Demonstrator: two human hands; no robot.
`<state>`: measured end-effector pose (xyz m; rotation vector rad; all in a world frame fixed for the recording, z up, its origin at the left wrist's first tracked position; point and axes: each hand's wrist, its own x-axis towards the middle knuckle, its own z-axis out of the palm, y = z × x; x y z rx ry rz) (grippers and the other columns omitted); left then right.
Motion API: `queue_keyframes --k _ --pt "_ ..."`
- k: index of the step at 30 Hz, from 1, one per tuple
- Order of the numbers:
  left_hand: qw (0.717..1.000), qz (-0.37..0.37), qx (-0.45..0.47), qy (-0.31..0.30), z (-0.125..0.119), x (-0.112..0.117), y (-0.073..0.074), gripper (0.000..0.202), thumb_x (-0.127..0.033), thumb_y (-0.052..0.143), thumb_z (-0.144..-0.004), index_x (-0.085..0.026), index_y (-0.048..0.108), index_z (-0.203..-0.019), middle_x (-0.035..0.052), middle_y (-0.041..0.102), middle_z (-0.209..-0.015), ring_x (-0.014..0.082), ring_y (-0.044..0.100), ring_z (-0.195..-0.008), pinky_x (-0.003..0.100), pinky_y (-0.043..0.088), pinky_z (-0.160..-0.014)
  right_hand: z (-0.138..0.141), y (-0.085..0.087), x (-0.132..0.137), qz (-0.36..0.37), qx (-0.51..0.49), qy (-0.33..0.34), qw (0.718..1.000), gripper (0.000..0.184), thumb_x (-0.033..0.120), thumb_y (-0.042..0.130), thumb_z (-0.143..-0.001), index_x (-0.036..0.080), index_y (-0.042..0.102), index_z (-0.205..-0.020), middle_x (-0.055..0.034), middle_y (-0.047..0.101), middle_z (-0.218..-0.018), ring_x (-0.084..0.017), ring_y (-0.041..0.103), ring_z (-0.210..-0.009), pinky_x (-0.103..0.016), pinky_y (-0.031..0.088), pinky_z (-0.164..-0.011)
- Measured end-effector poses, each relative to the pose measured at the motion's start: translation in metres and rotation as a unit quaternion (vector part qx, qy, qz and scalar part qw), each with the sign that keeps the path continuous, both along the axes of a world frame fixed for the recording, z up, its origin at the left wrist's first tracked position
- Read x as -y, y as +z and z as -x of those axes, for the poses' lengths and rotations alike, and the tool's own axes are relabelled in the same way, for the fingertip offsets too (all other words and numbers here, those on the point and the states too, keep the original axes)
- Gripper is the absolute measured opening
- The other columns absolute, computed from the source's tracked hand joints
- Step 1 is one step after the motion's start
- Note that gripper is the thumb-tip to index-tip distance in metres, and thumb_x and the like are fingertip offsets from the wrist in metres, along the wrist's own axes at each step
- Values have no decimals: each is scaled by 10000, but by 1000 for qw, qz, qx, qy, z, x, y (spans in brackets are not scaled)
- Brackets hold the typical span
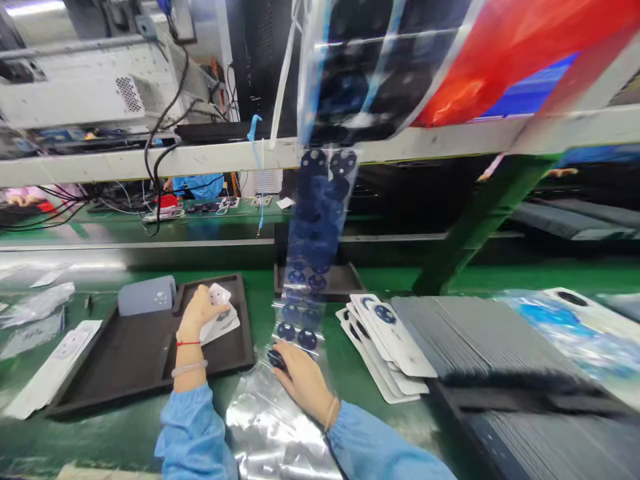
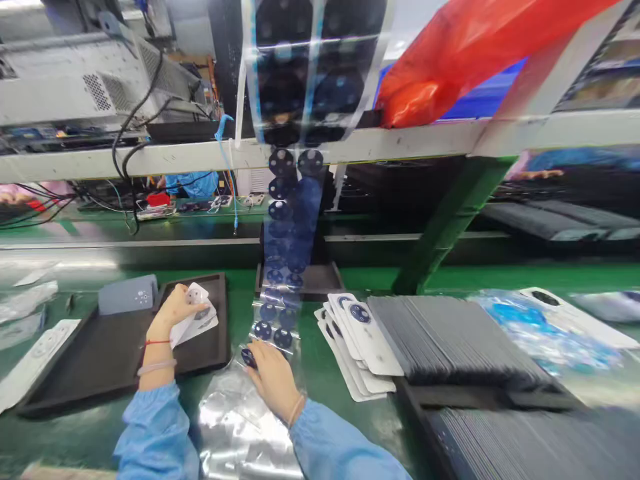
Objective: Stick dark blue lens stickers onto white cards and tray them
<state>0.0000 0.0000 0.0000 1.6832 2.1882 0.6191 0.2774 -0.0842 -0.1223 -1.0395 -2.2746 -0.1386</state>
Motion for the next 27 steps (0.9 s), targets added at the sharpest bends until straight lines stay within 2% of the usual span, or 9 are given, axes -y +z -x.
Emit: queue_keyframes --k 4,8,12,16,18,21,23,25,27 --pt "1000 -16 -1 -8 -5 0 8 533 -509 755 -651 -225 420 -952 112 613 -1083 335 651 -1048 398 492 -875 0 -3 1 -15 9 15 1000 300 69 640 -897 200 662 -1166 -156 669 -1280 -275 648 -1091 -399 521 -924" --pt "1000 -26 9 -14 -14 2 16 569 -527 767 -662 -205 451 -1009 127 617 -1116 342 648 -1062 399 491 -874 -4 -1 -2 -1 9 19 1000 270 40 610 -910 199 680 -1117 -167 679 -1194 -292 629 -1011 -426 496 -863" --pt "999 -36 24 -24 -27 5 20 554 -514 772 -674 -185 499 -1025 131 636 -1091 348 654 -1037 413 482 -878 -6 8 -3 61 -15 20 998 255 8 595 -892 189 688 -1045 -164 664 -1170 -284 608 -977 -414 474 -843" --pt "997 -65 45 -24 -45 6 24 518 -526 778 -673 -200 551 -1005 116 624 -1105 368 627 -1089 445 454 -927 -12 24 -3 173 -63 35 982 324 -66 550 -838 189 682 -986 -107 683 -987 -247 619 -861 -382 479 -774" --pt "994 -85 67 -16 -56 5 27 512 -552 776 -676 -213 569 -999 111 611 -1129 377 613 -1114 467 440 -949 -19 38 -7 247 -92 77 962 315 -67 631 -771 198 680 -935 -39 685 -864 -207 635 -767 -333 497 -717" --pt "984 -120 131 -3 -72 1 28 550 -567 786 -672 -230 551 -1038 90 611 -1149 345 618 -1114 447 447 -951 -34 68 -23 352 -136 180 908 321 46 844 -644 215 668 -852 47 684 -752 -153 658 -659 -251 525 -631" --pt "971 -141 193 8 -82 -1 26 575 -579 777 -691 -231 506 -1060 77 629 -1104 307 643 -1058 411 472 -911 -43 94 -35 387 -179 216 878 295 203 865 -706 222 646 -902 44 698 -800 -148 681 -694 -247 550 -649" --pt "953 -159 258 22 -93 -3 23 588 -596 772 -700 -232 464 -1046 68 637 -1041 279 662 -980 385 492 -851 -49 122 -45 396 -265 214 853 268 336 783 -826 237 600 -996 17 695 -910 -150 688 -782 -268 565 -707" --pt "932 -171 317 38 -104 -4 19 616 -597 804 -670 -235 447 -1018 65 633 -1001 268 665 -928 371 499 -803 -48 147 -50 390 -415 197 798 309 388 786 -831 255 581 -1021 11 678 -957 -152 675 -845 -276 556 -763"
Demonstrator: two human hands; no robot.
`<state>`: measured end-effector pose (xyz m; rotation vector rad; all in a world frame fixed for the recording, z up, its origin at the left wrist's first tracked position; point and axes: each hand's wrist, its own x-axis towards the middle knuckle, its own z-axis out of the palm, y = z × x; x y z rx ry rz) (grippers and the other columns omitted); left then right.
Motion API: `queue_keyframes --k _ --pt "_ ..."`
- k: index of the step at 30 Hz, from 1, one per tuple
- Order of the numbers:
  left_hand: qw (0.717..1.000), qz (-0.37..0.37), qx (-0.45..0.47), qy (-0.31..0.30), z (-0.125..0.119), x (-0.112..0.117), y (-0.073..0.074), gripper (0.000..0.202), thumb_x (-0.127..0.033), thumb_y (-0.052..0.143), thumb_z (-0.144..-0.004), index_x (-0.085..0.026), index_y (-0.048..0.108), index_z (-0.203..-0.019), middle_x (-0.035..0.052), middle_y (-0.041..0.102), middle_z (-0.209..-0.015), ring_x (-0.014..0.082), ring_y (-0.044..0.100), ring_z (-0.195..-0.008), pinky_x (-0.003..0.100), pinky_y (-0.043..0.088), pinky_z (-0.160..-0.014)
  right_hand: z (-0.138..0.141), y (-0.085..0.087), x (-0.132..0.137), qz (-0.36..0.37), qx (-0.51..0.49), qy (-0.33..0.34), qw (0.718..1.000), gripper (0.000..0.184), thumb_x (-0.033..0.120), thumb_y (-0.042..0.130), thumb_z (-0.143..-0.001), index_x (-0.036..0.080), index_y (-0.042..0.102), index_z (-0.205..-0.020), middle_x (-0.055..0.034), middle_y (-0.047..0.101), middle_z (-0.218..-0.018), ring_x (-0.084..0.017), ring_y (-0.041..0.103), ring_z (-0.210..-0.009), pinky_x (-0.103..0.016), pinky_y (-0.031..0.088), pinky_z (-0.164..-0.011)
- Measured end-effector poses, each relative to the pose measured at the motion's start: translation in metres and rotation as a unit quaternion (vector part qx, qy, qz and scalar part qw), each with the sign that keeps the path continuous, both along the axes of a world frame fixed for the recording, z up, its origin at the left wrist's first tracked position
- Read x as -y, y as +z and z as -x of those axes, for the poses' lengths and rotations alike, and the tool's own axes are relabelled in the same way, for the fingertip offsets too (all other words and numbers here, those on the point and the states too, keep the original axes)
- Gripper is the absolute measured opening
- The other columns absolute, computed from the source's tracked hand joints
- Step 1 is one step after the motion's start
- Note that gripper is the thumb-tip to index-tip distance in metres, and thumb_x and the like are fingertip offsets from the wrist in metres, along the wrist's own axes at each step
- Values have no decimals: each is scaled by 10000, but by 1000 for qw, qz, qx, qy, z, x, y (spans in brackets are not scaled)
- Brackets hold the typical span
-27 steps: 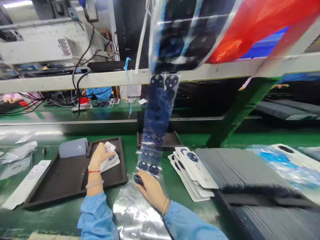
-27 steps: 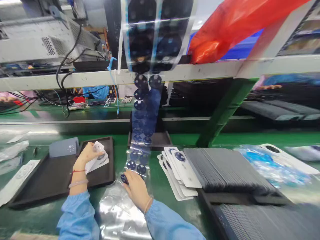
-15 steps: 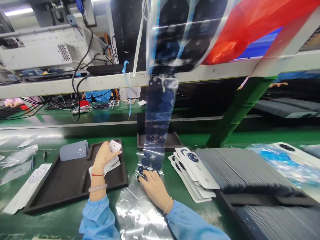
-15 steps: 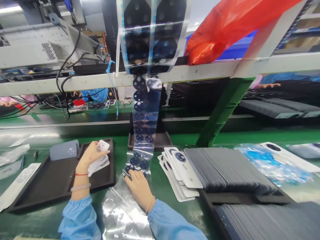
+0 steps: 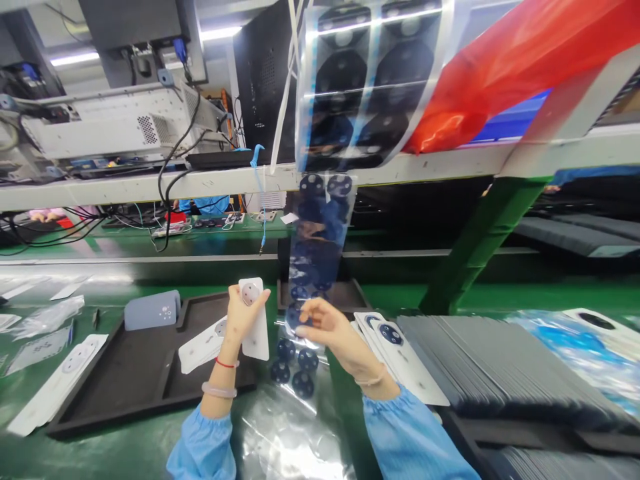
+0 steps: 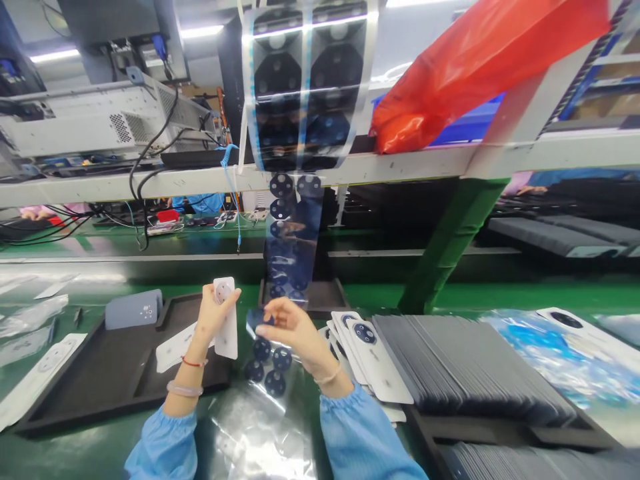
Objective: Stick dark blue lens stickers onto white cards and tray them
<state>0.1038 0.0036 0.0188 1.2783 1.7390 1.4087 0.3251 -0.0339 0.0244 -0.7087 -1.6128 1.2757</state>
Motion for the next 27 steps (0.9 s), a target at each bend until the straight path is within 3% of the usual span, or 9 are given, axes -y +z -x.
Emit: queue_keyframes --k 3,6,8,10,12,15,21,27 --pt "996 -14 93 -9 -20 2 -4 663 -581 862 -596 -227 457 -984 64 630 -948 257 669 -865 356 510 -745 10 22 -3 56 -182 -95 977 504 348 907 -706 292 611 -1109 41 673 -865 -145 644 -806 -266 532 -776" --pt "981 -23 183 -63 -39 8 -3 680 -620 842 -599 -214 462 -991 72 665 -928 235 687 -807 338 534 -698 21 25 -6 88 -215 -131 964 675 365 945 -627 295 631 -1221 42 680 -811 -153 625 -755 -284 528 -758" --pt "968 -29 226 -103 -49 15 1 693 -648 819 -621 -215 456 -1022 64 700 -913 216 698 -776 321 546 -685 23 23 -10 117 -199 -146 962 531 441 946 -586 229 720 -1017 6 693 -799 -173 625 -753 -304 523 -742" --pt "958 -33 249 -138 -55 23 8 697 -653 812 -642 -217 460 -1057 43 727 -859 199 699 -720 297 547 -655 19 21 -15 132 -180 -164 961 441 497 942 -556 190 720 -782 -20 693 -766 -180 612 -723 -308 504 -700" --pt "951 -31 260 -167 -61 30 15 683 -644 809 -670 -211 485 -1088 29 739 -793 187 688 -640 273 535 -594 12 21 -17 136 -170 -176 960 428 499 947 -539 183 706 -699 -19 683 -727 -173 587 -685 -304 476 -666" --pt "941 -43 280 -184 -71 42 21 616 -614 777 -750 -213 519 -1138 38 763 -820 185 696 -612 258 535 -553 5 26 -13 114 -142 -205 962 380 472 938 -558 189 715 -677 -3 671 -698 -155 536 -649 -299 439 -648" --pt "911 -88 352 -193 -87 58 21 473 -476 719 -879 -256 540 -1257 56 780 -1042 217 760 -838 275 591 -696 11 35 8 16 -45 -267 963 248 437 841 -685 216 733 -667 5 660 -644 -167 504 -622 -321 426 -643" --pt "911 -83 355 -193 -87 70 27 436 -455 693 -902 -248 553 -1260 59 781 -1044 206 765 -780 279 598 -688 10 39 14 -45 -35 -294 954 253 461 820 -726 233 733 -661 3 656 -636 -175 507 -613 -317 436 -609"
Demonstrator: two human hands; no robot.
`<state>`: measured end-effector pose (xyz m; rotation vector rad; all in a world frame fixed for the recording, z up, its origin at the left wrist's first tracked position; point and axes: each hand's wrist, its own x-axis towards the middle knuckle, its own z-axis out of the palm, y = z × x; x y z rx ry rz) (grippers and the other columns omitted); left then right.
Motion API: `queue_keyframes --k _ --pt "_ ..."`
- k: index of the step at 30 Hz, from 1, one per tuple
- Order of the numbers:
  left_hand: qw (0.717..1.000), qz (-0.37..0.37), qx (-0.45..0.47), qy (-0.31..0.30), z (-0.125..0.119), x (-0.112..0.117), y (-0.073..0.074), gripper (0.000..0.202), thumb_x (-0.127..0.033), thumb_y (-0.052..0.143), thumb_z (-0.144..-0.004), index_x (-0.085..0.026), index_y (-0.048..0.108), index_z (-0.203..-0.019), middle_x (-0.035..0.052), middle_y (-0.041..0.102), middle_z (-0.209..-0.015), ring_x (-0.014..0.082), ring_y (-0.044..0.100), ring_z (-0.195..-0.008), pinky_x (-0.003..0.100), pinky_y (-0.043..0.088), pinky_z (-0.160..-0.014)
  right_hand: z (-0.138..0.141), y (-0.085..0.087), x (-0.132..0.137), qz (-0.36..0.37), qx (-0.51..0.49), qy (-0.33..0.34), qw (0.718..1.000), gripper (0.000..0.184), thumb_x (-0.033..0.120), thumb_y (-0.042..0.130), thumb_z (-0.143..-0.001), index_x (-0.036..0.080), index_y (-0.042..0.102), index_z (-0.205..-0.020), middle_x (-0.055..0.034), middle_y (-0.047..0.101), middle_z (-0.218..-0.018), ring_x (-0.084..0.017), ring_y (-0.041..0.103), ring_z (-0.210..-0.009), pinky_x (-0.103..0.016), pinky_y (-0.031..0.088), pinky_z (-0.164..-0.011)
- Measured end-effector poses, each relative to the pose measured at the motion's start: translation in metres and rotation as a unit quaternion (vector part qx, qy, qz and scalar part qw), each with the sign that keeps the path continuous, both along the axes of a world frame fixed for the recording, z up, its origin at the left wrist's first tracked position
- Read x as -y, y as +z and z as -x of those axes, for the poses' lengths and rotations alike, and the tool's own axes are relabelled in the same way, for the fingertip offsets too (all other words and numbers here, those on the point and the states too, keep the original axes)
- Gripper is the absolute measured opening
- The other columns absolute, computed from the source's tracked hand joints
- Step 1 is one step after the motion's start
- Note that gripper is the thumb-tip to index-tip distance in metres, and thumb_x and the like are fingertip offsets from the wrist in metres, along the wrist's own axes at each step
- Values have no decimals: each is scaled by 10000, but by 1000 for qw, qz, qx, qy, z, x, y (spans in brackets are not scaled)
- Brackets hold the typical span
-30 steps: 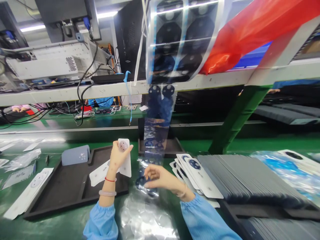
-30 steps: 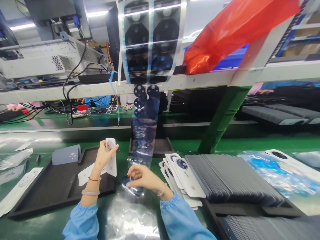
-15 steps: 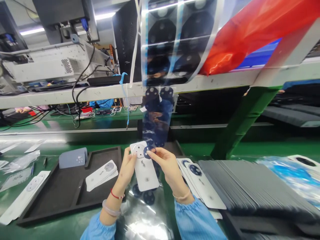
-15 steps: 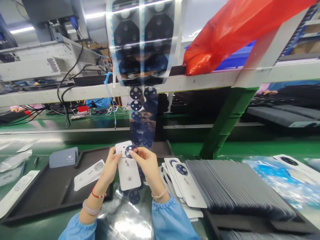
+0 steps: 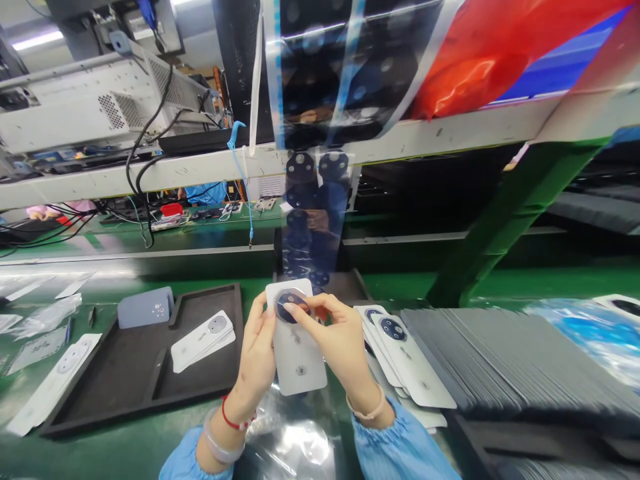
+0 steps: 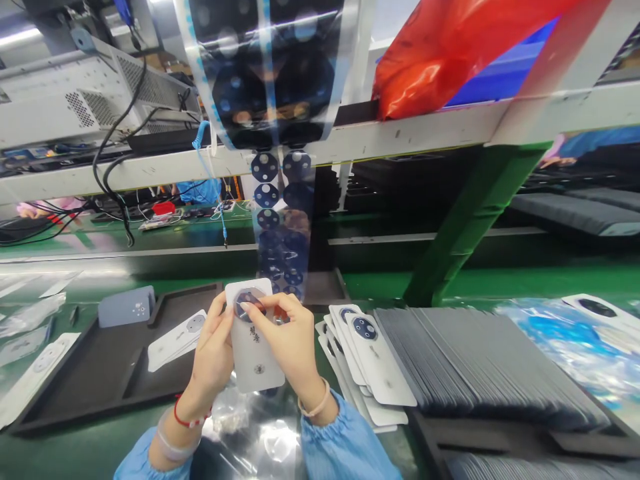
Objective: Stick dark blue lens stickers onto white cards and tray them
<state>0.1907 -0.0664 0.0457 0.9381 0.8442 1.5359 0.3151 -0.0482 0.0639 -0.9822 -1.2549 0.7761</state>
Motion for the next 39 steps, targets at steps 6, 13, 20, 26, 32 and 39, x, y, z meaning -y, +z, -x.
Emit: queue_keyframes --k 6,13,20,26,32,39 --pt "1000 -8 -1 -4 -4 7 9 401 -454 689 -905 -248 572 -1229 51 782 -1032 211 768 -803 294 606 -725 1 1 6 -41 20 -26 999 220 431 813 -770 242 739 -684 12 636 -632 -169 502 -615 -306 427 -600" --pt "1000 -7 2 0 -3 11 11 408 -459 700 -897 -246 568 -1219 42 783 -994 216 768 -828 302 606 -761 5 -3 10 -68 5 -36 997 181 352 818 -790 242 719 -686 19 643 -648 -172 518 -639 -305 428 -611" --pt "1000 -14 8 2 -2 14 10 333 -428 690 -913 -261 608 -1189 26 775 -1022 223 752 -962 314 591 -875 6 -3 12 -86 9 -49 995 187 344 812 -804 246 705 -686 18 664 -667 -176 535 -654 -308 437 -614" --pt "1000 -14 -7 8 -3 14 11 323 -434 673 -920 -271 615 -1193 32 750 -1133 228 741 -983 320 590 -882 9 -3 14 -93 27 -69 993 211 359 801 -819 243 692 -681 10 669 -668 -184 541 -663 -321 454 -622" --pt "999 -18 -26 5 -3 17 11 315 -438 637 -947 -276 598 -1214 35 752 -1119 239 730 -1032 318 589 -884 10 -2 16 -120 44 -80 989 187 308 782 -842 239 676 -704 16 674 -693 -176 544 -662 -329 465 -652" --pt "992 -48 -116 34 -5 22 17 390 -440 651 -942 -264 578 -1283 65 738 -1223 257 695 -1152 346 550 -997 11 -3 17 -164 71 -97 979 169 220 761 -869 244 655 -740 17 670 -718 -191 568 -721 -330 483 -692"
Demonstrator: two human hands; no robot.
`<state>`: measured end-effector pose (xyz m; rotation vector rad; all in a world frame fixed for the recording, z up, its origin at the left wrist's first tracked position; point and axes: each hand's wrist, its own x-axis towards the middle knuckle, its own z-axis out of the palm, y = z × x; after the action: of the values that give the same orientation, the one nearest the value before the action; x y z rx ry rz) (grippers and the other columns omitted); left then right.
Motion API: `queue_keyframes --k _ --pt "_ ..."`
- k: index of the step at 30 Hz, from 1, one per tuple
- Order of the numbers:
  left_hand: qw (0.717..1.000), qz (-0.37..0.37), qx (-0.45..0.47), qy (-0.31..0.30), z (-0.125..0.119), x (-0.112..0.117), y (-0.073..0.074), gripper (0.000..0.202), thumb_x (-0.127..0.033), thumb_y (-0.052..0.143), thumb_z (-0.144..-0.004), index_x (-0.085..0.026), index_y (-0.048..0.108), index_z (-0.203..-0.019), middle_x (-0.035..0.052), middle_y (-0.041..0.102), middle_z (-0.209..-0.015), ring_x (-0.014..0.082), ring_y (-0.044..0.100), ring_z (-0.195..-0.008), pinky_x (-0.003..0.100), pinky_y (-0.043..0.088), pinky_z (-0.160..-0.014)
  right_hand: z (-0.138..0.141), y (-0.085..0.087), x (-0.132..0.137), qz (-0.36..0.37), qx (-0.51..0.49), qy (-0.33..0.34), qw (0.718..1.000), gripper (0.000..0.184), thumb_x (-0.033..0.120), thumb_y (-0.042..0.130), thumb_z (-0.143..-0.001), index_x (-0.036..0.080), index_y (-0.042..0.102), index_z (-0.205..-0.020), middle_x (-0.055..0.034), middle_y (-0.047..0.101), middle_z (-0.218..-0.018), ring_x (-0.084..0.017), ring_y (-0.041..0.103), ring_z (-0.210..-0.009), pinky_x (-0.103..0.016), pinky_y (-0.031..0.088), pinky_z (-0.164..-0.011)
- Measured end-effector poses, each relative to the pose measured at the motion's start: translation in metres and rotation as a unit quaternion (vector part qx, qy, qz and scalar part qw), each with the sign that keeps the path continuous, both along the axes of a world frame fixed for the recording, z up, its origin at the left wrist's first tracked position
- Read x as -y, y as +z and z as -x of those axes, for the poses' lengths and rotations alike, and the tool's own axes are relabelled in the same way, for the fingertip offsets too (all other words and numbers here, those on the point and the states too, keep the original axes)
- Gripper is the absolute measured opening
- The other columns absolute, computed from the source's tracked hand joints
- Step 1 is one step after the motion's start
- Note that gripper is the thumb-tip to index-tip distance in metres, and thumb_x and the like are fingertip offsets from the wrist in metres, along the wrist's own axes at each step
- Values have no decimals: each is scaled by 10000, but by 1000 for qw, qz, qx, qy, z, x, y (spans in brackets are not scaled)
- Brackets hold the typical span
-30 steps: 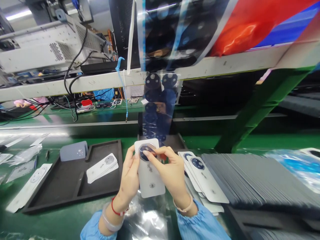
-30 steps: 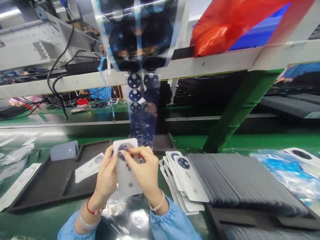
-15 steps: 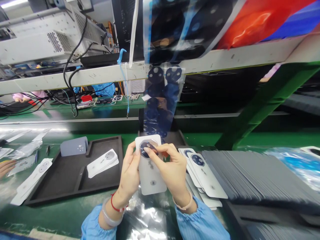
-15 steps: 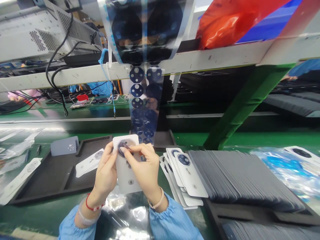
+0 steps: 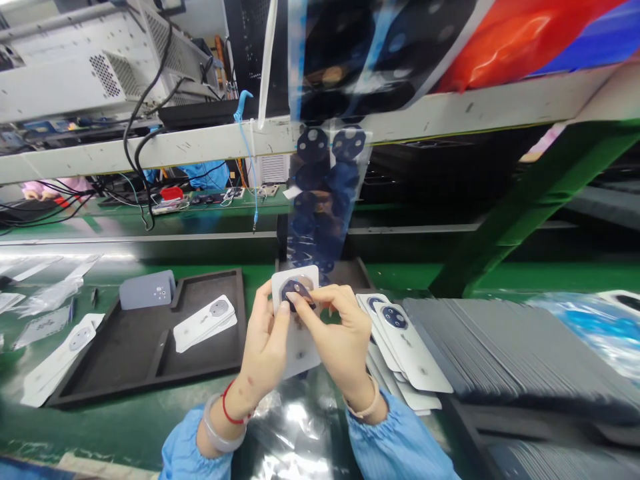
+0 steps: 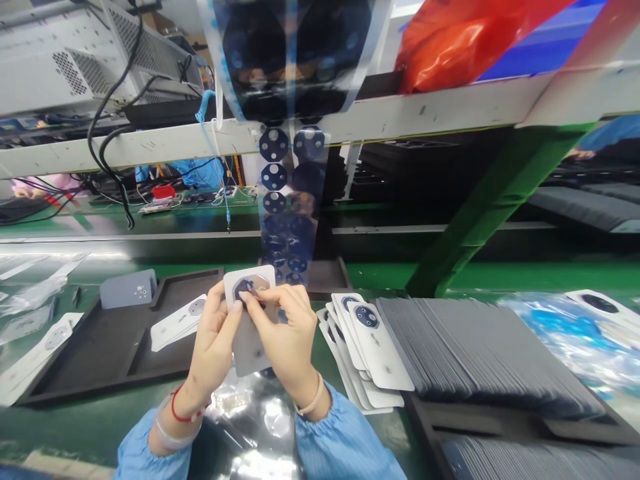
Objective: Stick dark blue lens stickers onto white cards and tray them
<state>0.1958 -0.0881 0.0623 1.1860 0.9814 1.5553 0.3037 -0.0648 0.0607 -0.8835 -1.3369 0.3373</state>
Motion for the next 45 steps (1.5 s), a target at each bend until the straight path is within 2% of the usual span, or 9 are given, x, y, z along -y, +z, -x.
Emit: queue_keyframes --k 10,15,17,19,22,34,39,41,45 --pt "1000 -7 -4 19 -3 -3 0 418 -422 676 -922 -238 538 -1271 80 777 -1114 257 742 -1071 353 585 -945 11 -12 -2 -13 60 -104 993 132 339 714 -900 221 694 -955 -132 500 -1332 -257 564 -948 -483 498 -892" --pt "999 5 8 33 0 -4 -2 423 -416 699 -902 -243 521 -1244 78 784 -1089 256 753 -1033 338 593 -875 7 -7 -6 15 -27 -44 999 895 379 788 -827 294 246 -1534 -192 232 -1596 -305 571 -1182 -497 497 -981" --pt "1000 8 8 13 -2 -4 -3 420 -392 725 -881 -247 525 -1221 68 785 -1066 248 757 -999 321 594 -833 1 -4 -8 98 -78 76 989 819 406 793 -817 289 342 -1490 -159 464 -1472 -285 623 -1130 -450 535 -944" --pt "1000 8 1 -1 -5 -4 -3 422 -349 765 -847 -243 537 -1186 54 787 -1012 227 761 -939 295 592 -800 -3 -4 -10 184 -121 187 957 474 441 768 -838 245 597 -1234 -84 691 -1109 -247 680 -931 -373 572 -817" --pt "1000 17 -6 -4 -8 -5 -2 449 -297 825 -779 -234 552 -1130 25 784 -897 194 757 -819 252 581 -720 -6 -7 -12 234 -173 228 929 328 524 738 -856 203 678 -883 -23 686 -784 -197 644 -731 -299 540 -681" --pt "993 35 111 38 -2 -11 -6 481 -549 785 -803 -204 548 -1040 3 749 -772 120 675 -637 205 514 -595 -18 -9 -19 253 -65 359 896 461 583 752 -839 238 624 -1115 -48 728 -991 -221 697 -842 -282 582 -690" --pt "990 44 121 52 -4 -14 -9 541 -570 865 -688 -195 491 -797 -14 684 -693 103 643 -609 206 508 -608 -10 -22 -16 268 1 235 934 460 568 777 -766 203 632 -1006 -55 712 -872 -239 680 -751 -320 569 -656" --pt "990 47 120 52 -1 -18 -11 564 -558 892 -649 -193 480 -773 -20 659 -690 99 630 -613 217 518 -633 -4 -27 -11 248 49 159 955 541 554 747 -776 203 613 -1165 -92 708 -1030 -273 692 -846 -353 573 -708" --pt "997 26 41 64 7 -25 -17 544 -645 749 -767 -220 410 -768 -42 577 -708 99 585 -643 230 505 -664 13 -37 7 196 187 51 961 993 517 677 -816 233 151 -1609 -206 398 -1521 -388 628 -1153 -429 585 -739"
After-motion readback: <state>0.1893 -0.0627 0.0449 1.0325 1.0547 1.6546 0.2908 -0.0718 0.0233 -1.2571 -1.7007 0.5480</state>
